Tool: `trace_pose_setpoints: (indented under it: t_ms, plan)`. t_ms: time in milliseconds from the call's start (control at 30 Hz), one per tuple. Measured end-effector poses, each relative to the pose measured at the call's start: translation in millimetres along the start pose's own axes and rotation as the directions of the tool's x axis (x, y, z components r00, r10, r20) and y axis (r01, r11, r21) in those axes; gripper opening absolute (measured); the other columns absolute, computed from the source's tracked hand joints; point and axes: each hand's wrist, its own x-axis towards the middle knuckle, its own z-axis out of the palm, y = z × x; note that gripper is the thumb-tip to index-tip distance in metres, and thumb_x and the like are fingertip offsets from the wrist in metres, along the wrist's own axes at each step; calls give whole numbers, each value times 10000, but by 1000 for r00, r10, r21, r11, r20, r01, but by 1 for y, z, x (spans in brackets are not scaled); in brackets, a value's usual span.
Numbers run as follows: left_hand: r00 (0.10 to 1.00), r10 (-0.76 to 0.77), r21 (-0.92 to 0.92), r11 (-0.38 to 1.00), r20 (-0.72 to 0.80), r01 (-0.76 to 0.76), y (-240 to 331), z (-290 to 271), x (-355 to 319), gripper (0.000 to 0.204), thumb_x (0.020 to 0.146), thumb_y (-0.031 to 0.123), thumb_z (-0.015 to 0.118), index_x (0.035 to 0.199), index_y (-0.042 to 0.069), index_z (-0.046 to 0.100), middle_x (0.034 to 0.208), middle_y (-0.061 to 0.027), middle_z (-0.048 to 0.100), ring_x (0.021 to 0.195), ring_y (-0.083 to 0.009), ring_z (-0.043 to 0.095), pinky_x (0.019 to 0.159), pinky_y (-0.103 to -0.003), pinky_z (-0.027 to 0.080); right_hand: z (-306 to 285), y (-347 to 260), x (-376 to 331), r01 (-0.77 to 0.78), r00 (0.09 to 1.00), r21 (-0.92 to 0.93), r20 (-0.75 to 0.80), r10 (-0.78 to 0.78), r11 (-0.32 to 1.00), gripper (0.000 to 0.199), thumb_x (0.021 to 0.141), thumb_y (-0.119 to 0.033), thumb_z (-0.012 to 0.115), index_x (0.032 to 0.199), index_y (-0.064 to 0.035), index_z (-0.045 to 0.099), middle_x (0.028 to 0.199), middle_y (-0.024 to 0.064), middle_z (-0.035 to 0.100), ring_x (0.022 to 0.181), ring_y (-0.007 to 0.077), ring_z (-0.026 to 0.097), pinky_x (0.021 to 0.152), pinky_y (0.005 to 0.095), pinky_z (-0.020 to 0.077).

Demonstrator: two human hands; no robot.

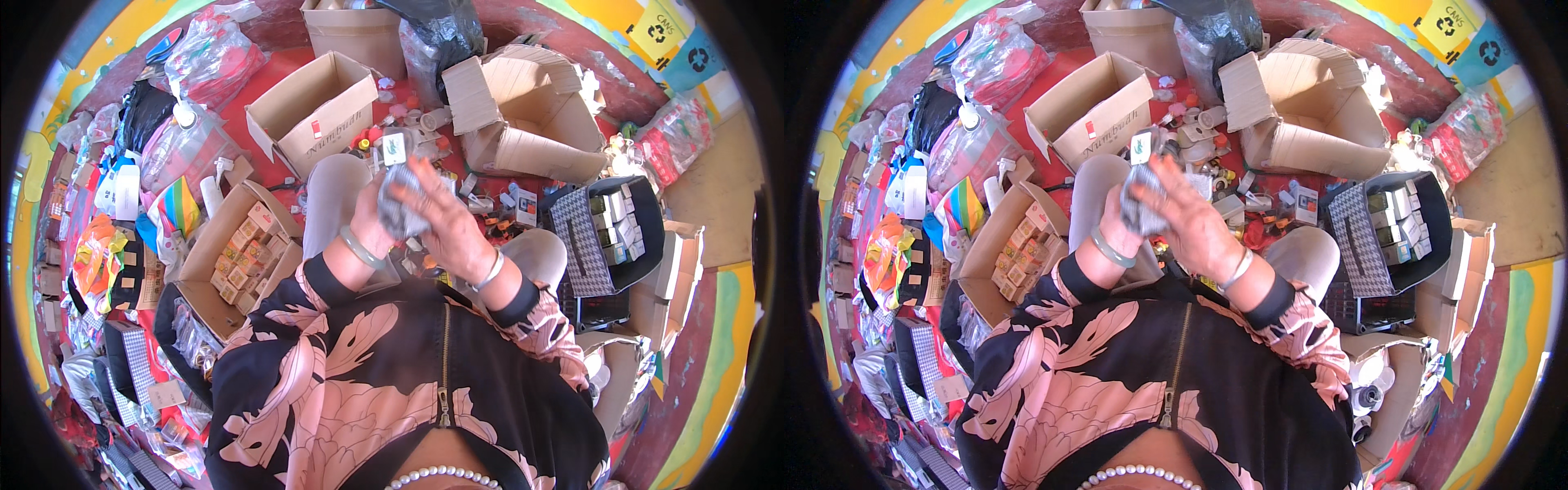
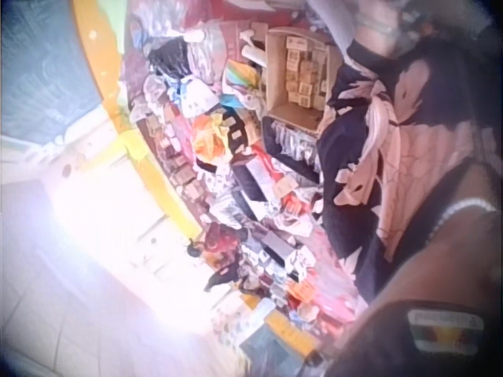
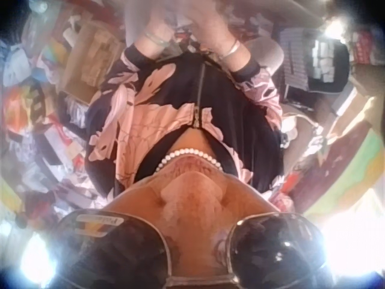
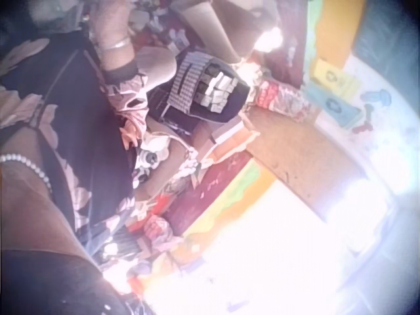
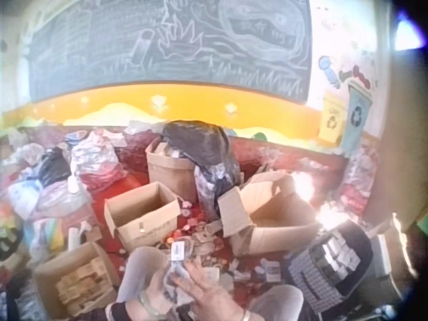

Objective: The person sits on the floor and wipes various small items, including a metal strainer, a white plug, sunglasses, and a star-shaped object, using a grey cloth. They place the cleaned items into a nearby cardboard box.

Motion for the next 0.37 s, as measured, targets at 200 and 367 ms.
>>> trace_pose_setpoints:
  t_ms: [200, 367]
  plan:
    - [981, -26, -32, 999, 193, 33, 21, -23, 30, 144, 824, 93, 448, 910, 11, 529, 735, -57, 507, 651, -154, 494, 571, -269, 444, 19, 2, -41, -166, 985, 452, 115, 128, 876, 585, 608, 146, 514, 1141, -87, 572, 1317, 154, 424, 1244, 308, 380, 996, 353, 358]
    - [847, -266, -202, 898, 460, 392, 32, -17, 21, 331, 771, 185, 589, 1012, -19, 490, 791, -92, 468, 700, -193, 466, 579, -307, 447, -26, 13, -39, -203, 963, 513, -49, 265, 834, 502, 686, 156, 457, 1123, -59, 575, 1269, 160, 475, 1191, 299, 447, 992, 382, 366]
